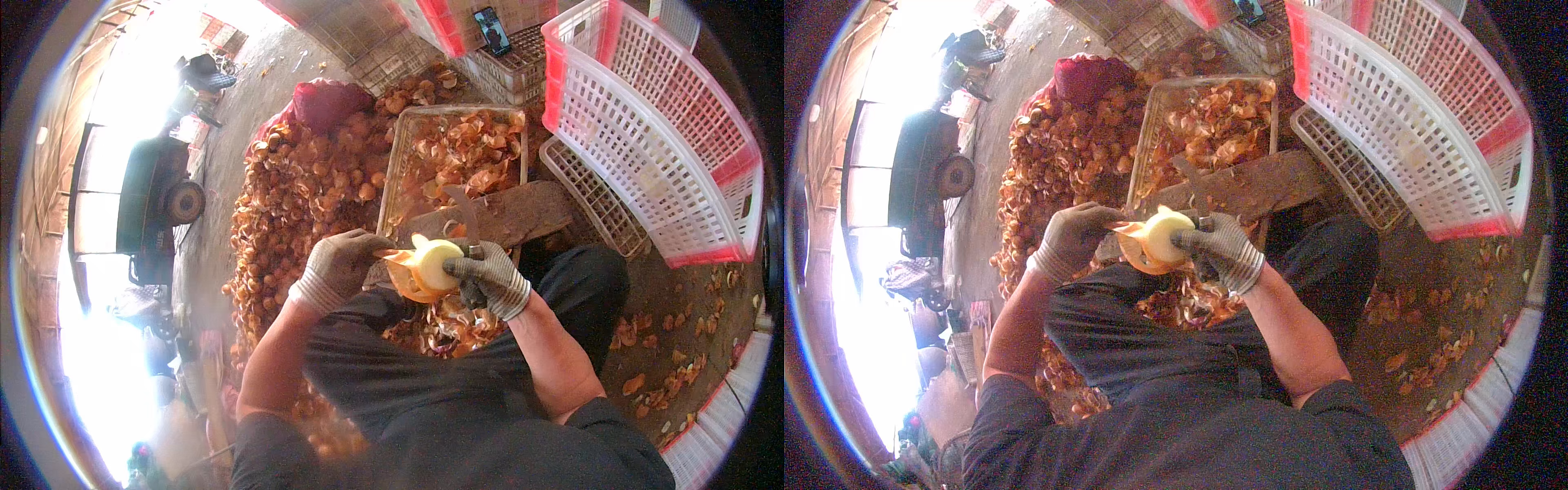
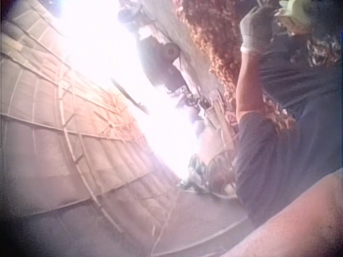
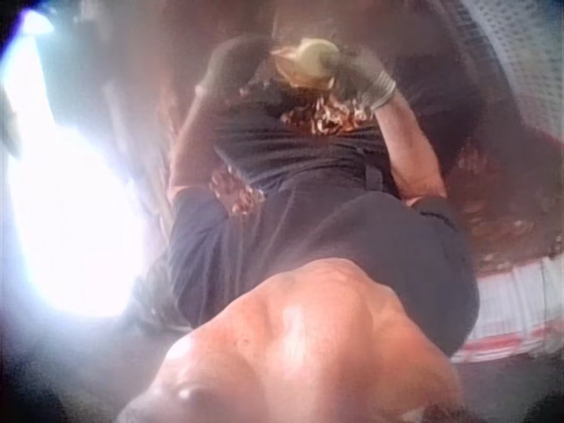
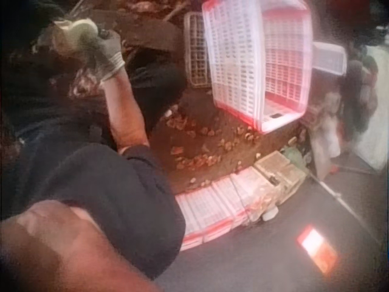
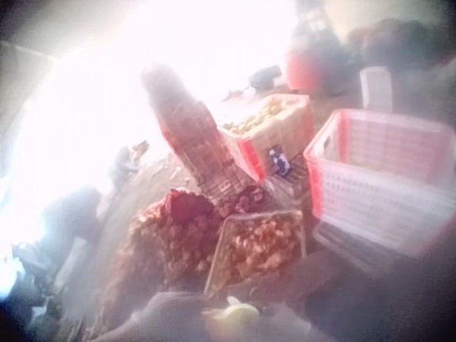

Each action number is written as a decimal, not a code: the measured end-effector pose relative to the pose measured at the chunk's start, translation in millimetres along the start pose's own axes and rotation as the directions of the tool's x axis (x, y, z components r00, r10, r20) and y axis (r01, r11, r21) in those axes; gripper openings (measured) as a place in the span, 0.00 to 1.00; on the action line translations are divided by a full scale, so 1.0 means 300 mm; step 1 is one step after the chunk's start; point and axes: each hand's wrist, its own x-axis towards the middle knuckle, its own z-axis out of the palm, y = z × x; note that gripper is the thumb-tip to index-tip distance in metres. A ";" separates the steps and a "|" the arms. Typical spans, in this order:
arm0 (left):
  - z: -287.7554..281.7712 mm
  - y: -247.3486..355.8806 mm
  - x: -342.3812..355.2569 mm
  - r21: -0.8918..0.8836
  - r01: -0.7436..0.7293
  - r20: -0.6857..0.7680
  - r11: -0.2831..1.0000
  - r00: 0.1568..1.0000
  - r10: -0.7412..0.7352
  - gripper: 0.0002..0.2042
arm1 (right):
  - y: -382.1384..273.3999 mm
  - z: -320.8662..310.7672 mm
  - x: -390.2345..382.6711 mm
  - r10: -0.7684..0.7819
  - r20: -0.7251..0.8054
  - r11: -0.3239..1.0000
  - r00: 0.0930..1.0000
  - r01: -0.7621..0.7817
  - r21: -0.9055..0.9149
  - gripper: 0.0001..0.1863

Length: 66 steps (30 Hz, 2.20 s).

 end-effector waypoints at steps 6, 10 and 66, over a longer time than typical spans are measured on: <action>-0.027 0.128 -0.121 0.002 0.253 -0.102 0.968 0.963 -0.251 0.10 | -0.011 0.056 0.036 -0.018 -0.095 0.979 0.995 0.037 0.201 0.15; 0.036 0.186 -0.195 -0.189 0.289 -0.126 0.938 0.941 -0.315 0.12 | 0.006 0.056 0.083 -0.069 -0.098 0.929 0.993 0.100 0.356 0.11; 0.308 0.104 -0.070 -0.996 0.047 0.075 -0.081 0.919 -0.387 0.39 | 0.094 0.007 0.056 -0.278 -0.085 0.957 0.957 0.268 -0.110 0.18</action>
